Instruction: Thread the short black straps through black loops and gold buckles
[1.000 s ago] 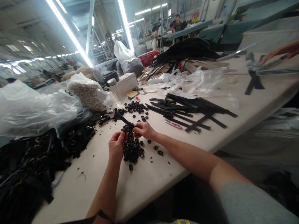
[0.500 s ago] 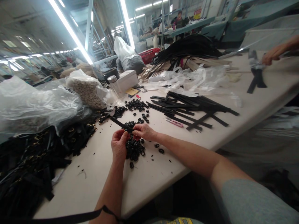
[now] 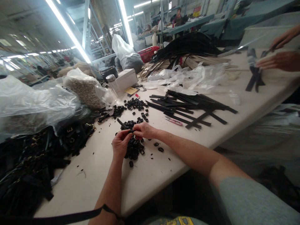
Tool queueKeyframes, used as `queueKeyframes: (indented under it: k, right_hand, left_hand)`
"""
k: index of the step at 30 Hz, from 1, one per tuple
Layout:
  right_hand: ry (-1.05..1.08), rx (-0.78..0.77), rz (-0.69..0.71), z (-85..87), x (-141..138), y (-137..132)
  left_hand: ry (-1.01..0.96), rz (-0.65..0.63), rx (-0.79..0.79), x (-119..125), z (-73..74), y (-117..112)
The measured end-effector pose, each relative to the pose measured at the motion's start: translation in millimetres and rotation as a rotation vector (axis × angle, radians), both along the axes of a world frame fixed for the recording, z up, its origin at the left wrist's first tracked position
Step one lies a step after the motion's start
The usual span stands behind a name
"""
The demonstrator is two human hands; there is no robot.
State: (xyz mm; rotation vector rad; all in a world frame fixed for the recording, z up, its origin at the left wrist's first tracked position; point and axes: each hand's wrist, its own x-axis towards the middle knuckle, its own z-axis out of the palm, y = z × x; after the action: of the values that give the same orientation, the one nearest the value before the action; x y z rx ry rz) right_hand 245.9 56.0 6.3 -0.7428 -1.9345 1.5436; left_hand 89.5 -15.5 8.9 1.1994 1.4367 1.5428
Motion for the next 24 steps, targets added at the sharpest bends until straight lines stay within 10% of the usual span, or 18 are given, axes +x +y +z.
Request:
queueKeyframes:
  k: [14, 24]
  right_hand:
    - [0.068, 0.025, 0.001, -4.6, -5, -4]
    - [0.145, -0.178, -0.097, 3.3, -5, -3]
  left_hand:
    - [0.087, 0.051, -0.057, 1, -4.7, 2]
    - [-0.328, 0.102, -0.091, 4, -0.1, 4]
